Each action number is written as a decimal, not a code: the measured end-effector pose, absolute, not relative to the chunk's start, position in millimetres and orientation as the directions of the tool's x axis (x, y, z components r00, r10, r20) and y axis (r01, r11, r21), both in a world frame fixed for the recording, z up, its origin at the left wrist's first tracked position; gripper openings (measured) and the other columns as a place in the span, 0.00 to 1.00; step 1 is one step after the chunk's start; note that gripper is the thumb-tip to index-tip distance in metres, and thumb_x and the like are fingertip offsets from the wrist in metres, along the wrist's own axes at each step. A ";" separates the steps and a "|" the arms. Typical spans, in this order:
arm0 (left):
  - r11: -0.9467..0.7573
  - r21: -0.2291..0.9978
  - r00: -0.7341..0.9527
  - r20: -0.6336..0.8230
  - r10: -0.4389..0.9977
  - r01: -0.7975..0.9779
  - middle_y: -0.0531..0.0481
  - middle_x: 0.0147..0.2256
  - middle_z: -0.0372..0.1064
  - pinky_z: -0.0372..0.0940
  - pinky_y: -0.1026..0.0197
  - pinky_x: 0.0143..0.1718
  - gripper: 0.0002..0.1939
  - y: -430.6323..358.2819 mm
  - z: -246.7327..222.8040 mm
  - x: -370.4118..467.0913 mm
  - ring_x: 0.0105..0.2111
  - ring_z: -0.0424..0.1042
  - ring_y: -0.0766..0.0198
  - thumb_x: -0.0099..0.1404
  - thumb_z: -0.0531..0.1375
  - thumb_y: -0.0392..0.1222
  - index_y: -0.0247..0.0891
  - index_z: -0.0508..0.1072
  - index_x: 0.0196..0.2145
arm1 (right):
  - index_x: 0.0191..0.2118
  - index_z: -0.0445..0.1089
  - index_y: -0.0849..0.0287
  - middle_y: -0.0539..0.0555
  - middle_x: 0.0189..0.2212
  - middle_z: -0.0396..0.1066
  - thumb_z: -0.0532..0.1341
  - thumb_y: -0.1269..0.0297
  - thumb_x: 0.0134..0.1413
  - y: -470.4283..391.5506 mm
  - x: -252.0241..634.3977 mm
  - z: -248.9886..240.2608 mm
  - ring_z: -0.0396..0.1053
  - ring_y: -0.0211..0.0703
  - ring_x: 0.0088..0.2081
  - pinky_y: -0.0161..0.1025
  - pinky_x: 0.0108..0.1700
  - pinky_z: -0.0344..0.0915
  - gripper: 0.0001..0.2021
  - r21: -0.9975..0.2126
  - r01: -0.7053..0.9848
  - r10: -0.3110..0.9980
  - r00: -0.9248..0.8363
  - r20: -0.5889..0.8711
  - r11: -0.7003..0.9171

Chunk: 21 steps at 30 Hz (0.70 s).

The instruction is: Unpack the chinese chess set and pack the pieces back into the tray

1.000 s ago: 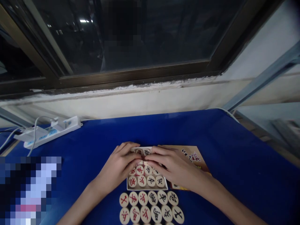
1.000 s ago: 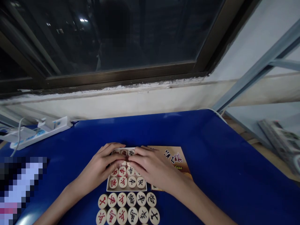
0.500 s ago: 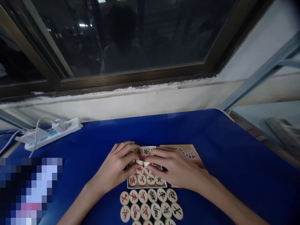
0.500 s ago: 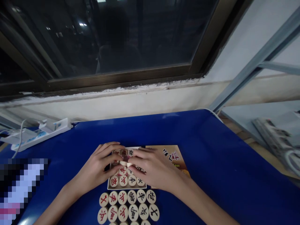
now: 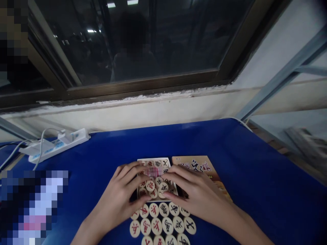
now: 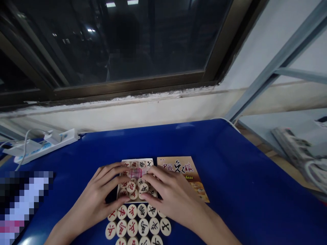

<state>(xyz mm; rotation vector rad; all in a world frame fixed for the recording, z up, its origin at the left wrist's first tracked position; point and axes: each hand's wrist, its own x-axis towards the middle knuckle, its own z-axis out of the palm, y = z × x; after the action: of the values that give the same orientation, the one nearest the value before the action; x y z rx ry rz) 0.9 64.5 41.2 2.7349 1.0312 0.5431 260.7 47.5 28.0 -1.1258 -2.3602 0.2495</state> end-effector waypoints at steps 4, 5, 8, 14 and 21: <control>-0.722 0.292 0.666 0.280 0.691 0.627 0.47 0.58 0.69 0.65 0.43 0.55 0.13 65.8 36.2 5.3 0.62 0.62 0.48 0.70 0.63 0.47 0.45 0.73 0.51 | 0.50 0.72 0.55 0.55 0.45 0.72 0.61 0.59 0.63 45.6 260.6 20.2 0.74 0.44 0.41 0.41 0.36 0.70 0.12 -0.397 0.703 0.807 -0.513 0.292 0.590; -0.721 0.302 0.667 0.275 0.693 0.624 0.47 0.58 0.69 0.65 0.43 0.55 0.12 66.8 35.6 6.1 0.62 0.62 0.48 0.69 0.63 0.47 0.45 0.73 0.49 | 0.49 0.72 0.55 0.54 0.45 0.72 0.61 0.59 0.63 45.8 260.2 19.1 0.74 0.44 0.41 0.41 0.37 0.71 0.12 -0.410 0.704 0.815 -0.506 0.283 0.580; -0.710 0.332 0.655 0.278 0.702 0.621 0.47 0.57 0.70 0.66 0.43 0.54 0.11 69.2 35.5 6.9 0.61 0.63 0.48 0.68 0.64 0.45 0.44 0.74 0.47 | 0.46 0.73 0.54 0.54 0.43 0.72 0.60 0.60 0.64 47.0 258.3 18.9 0.74 0.42 0.38 0.40 0.37 0.70 0.09 -0.444 0.689 0.819 -0.494 0.293 0.574; -0.685 0.334 0.553 0.413 0.723 0.647 0.47 0.56 0.71 0.66 0.45 0.53 0.11 46.2 39.1 4.8 0.61 0.63 0.50 0.71 0.61 0.44 0.46 0.72 0.51 | 0.48 0.71 0.53 0.53 0.38 0.73 0.57 0.61 0.68 27.3 250.9 25.7 0.74 0.41 0.37 0.39 0.37 0.71 0.09 -0.514 0.639 0.816 -0.386 0.429 0.572; -0.572 0.211 0.387 0.552 0.739 0.792 0.48 0.57 0.70 0.68 0.47 0.49 0.16 -17.4 9.1 5.1 0.59 0.66 0.49 0.68 0.62 0.41 0.47 0.72 0.53 | 0.53 0.67 0.51 0.53 0.38 0.77 0.54 0.67 0.68 -17.5 241.0 9.7 0.78 0.41 0.35 0.37 0.33 0.73 0.12 -0.477 0.682 0.803 -0.290 0.520 0.555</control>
<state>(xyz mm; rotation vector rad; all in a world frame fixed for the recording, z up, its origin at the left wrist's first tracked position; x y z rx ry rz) 5.1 -17.4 9.1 2.6874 1.4877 0.9939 241.0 -17.5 9.7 -1.1900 -2.0474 0.2087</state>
